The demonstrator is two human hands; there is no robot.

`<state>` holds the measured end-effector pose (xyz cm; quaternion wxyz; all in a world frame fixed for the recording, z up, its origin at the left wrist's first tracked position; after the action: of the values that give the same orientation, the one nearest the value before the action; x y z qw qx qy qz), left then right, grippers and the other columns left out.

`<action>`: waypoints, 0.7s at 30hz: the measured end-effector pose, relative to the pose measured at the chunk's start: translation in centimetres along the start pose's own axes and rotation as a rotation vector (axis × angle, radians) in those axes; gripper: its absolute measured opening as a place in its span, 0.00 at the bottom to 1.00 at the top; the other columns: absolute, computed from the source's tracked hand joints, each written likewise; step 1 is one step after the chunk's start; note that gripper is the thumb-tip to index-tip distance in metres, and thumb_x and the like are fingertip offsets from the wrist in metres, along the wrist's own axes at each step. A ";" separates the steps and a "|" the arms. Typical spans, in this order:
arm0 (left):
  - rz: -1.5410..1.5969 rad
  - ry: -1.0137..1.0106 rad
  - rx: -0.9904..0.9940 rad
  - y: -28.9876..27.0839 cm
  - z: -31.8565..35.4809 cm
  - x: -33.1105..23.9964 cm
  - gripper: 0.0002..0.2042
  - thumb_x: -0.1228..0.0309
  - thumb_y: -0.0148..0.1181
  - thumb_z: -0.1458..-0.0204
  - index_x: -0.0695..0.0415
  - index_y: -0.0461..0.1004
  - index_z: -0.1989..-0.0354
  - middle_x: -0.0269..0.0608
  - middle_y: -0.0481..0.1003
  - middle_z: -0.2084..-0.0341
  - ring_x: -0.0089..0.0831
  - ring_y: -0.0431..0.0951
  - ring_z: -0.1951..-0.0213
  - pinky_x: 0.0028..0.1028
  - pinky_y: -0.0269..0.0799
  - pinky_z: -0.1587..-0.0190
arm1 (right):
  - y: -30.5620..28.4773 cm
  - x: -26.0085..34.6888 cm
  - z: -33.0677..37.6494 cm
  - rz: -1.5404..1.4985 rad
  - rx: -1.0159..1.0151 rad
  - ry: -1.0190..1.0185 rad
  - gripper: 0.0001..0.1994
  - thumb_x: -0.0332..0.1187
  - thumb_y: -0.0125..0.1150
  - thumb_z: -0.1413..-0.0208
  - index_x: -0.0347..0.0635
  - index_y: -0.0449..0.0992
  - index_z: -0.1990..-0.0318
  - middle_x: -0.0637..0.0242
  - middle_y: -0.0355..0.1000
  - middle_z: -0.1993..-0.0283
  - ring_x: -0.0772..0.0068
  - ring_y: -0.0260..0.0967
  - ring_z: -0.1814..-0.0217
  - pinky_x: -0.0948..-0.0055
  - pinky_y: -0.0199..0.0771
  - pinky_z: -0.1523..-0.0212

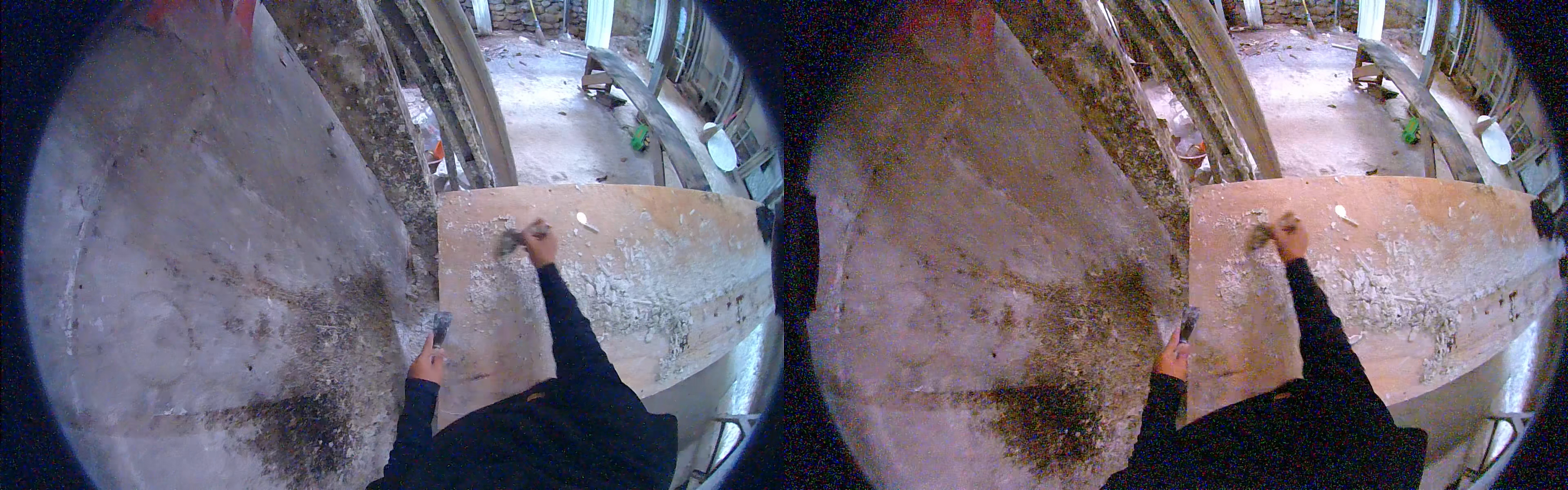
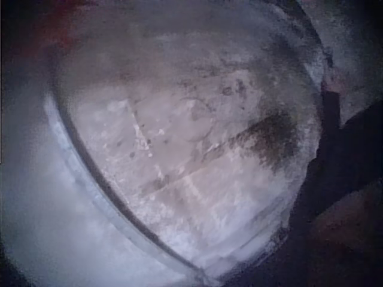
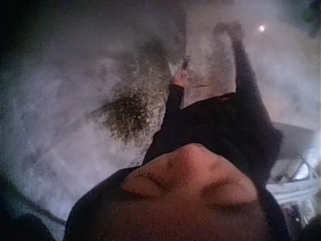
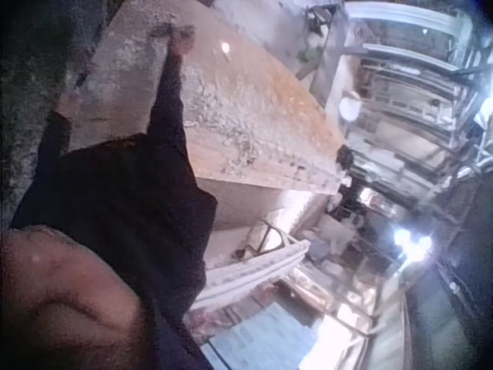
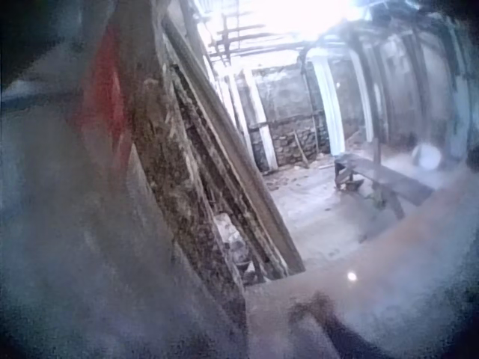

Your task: The person scrapes dried white residue from a large wooden board using a small metal scraper. They repeatedly lift and remove chunks of the material, working across the surface of the board.

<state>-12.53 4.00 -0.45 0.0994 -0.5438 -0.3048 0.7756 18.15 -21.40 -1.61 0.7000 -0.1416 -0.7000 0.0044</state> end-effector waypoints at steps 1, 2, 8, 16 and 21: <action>-0.055 0.005 -0.026 -0.3 -0.1 0.4 0.25 0.63 0.49 0.51 0.47 0.56 0.42 0.51 0.74 0.68 0.49 0.73 0.65 0.38 0.68 0.64 | -2.8 1.6 1.2 0.075 -0.107 -0.208 0.10 0.34 0.62 0.61 0.41 0.70 0.72 0.67 0.70 0.77 0.77 0.67 0.75 0.74 0.68 0.73; -0.113 0.000 -0.065 -0.9 -0.2 1.2 0.25 0.63 0.50 0.51 0.47 0.55 0.42 0.51 0.74 0.68 0.49 0.73 0.65 0.38 0.68 0.64 | -4.7 4.4 2.8 0.243 -0.103 -0.157 0.12 0.37 0.62 0.62 0.42 0.70 0.71 0.64 0.70 0.77 0.71 0.68 0.76 0.71 0.68 0.73; -0.142 0.012 -0.078 -1.0 -3.4 -1.1 0.27 0.59 0.52 0.54 0.50 0.57 0.43 0.55 0.72 0.65 0.51 0.73 0.64 0.41 0.68 0.62 | -9.9 8.1 5.0 0.184 -0.153 -0.289 0.07 0.30 0.60 0.58 0.39 0.69 0.73 0.64 0.70 0.76 0.74 0.69 0.74 0.74 0.68 0.73; -0.238 0.011 -0.079 -1.9 -4.1 -2.7 0.28 0.58 0.53 0.55 0.53 0.59 0.45 0.57 0.71 0.62 0.52 0.72 0.61 0.40 0.67 0.59 | 9.7 8.8 10.1 0.076 0.305 -0.323 0.10 0.33 0.64 0.57 0.38 0.69 0.76 0.64 0.68 0.79 0.76 0.66 0.76 0.76 0.64 0.76; -0.215 -0.019 -0.077 -2.1 -3.3 -0.2 0.26 0.58 0.53 0.55 0.51 0.61 0.46 0.57 0.71 0.63 0.52 0.72 0.62 0.40 0.67 0.60 | 4.7 5.0 7.9 0.171 0.228 -0.229 0.11 0.34 0.63 0.57 0.37 0.69 0.73 0.68 0.68 0.78 0.81 0.65 0.76 0.77 0.65 0.76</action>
<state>-9.87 6.75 0.21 0.1582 -0.5041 -0.3918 0.7533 11.35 -14.38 2.15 0.6243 -0.1192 -0.7554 0.1593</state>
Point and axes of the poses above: each hand's wrist, its own z-axis away from the middle knuckle, its own y-axis out of the palm, x = y × z, the point moved 5 cm from there along -z, towards the middle knuckle
